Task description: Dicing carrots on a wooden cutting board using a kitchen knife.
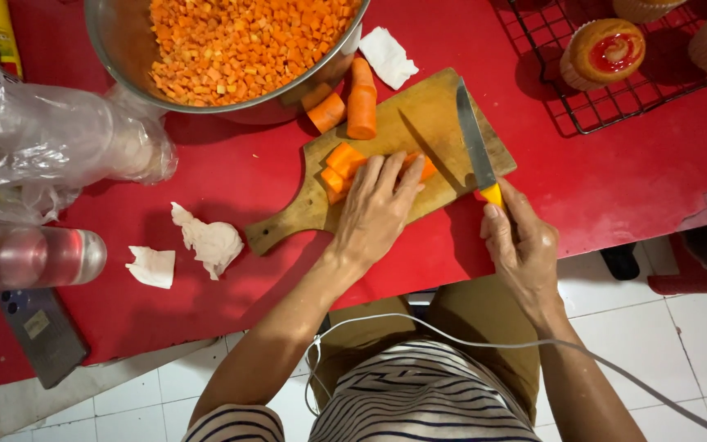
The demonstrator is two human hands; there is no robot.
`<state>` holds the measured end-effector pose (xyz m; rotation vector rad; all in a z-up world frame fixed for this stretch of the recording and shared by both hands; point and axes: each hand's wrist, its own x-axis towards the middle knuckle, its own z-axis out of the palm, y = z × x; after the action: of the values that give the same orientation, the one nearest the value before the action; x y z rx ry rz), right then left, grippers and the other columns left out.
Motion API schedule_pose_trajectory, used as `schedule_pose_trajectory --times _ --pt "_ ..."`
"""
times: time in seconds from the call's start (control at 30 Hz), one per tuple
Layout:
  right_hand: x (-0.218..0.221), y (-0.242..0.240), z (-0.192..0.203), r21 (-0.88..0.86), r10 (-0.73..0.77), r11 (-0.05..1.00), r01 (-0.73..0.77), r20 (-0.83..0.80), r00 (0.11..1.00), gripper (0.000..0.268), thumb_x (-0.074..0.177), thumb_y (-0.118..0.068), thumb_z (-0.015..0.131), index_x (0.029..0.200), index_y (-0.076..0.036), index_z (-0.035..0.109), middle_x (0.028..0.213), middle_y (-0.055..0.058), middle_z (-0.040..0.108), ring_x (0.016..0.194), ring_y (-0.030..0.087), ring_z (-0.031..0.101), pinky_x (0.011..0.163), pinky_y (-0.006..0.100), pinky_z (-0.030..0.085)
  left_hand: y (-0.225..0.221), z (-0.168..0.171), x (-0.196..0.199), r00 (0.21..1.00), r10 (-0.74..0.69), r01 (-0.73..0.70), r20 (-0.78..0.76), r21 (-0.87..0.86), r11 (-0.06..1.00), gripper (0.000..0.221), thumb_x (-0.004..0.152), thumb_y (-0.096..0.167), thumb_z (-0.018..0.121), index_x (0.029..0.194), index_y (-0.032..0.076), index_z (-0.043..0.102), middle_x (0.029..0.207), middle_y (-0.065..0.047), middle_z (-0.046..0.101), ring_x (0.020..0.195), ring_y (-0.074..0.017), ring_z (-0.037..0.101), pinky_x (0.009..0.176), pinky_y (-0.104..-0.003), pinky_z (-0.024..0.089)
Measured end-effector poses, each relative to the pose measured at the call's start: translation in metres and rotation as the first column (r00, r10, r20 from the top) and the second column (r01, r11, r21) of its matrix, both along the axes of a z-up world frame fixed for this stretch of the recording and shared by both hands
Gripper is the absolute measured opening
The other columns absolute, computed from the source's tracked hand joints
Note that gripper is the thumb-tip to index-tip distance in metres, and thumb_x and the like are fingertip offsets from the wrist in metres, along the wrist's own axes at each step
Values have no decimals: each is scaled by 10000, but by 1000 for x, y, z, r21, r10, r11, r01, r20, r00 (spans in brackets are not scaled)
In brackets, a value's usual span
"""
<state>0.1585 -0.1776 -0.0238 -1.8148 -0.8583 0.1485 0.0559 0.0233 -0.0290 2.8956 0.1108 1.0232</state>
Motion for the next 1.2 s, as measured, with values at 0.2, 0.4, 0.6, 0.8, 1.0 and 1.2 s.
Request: schedule_pose_trajectory --times 0.2,0.4,0.6,0.8,1.0,1.2 --pt "2 0 -2 19 20 1000 -21 48 999 338 1073 -62 554 1391 28 627 635 94 633 524 208 624 540 335 513 -1 3 -5 995 -5 3 103 18 1000 203 1008 135 662 1174 19 678 1076 -195 613 857 -323 600 682 -393 526" --pt "1 -1 -2 16 9 1000 -10 61 998 329 1065 -58 562 1375 32 627 632 92 638 512 208 618 533 335 513 0 4 -12 989 53 -60 140 47 997 77 1002 54 589 1021 21 656 1067 -153 616 803 -279 599 694 -369 528" --pt "1 0 0 2 11 1000 -11 62 998 342 1064 -59 557 1389 10 635 634 84 635 532 210 627 564 344 529 -1 13 -30 988 46 -53 146 41 998 110 935 -44 520 891 -15 616 1034 -212 650 860 -351 652 753 -392 560" --pt "0 0 1 8 9 1000 -10 52 999 339 1072 -81 546 1389 5 633 631 75 631 535 199 623 568 334 528 2 -5 -33 980 108 -124 170 84 989 119 910 -43 499 852 3 593 925 -184 648 767 -283 610 701 -344 547" --pt "-1 1 1 16 14 1000 -15 45 999 340 1073 -75 547 1391 8 631 638 82 636 531 196 617 571 325 523 -11 21 -50 994 74 -80 79 71 994 159 942 -2 584 1059 -39 685 1034 -219 682 770 -302 587 662 -372 503" --pt "-2 1 2 -9 10 1000 -10 42 999 349 1076 -67 541 1406 8 622 667 91 644 548 206 621 587 350 524 -26 27 -61 993 110 -109 -31 50 993 397 1032 253 626 1180 -114 647 1261 -319 614 952 -410 619 758 -430 526"
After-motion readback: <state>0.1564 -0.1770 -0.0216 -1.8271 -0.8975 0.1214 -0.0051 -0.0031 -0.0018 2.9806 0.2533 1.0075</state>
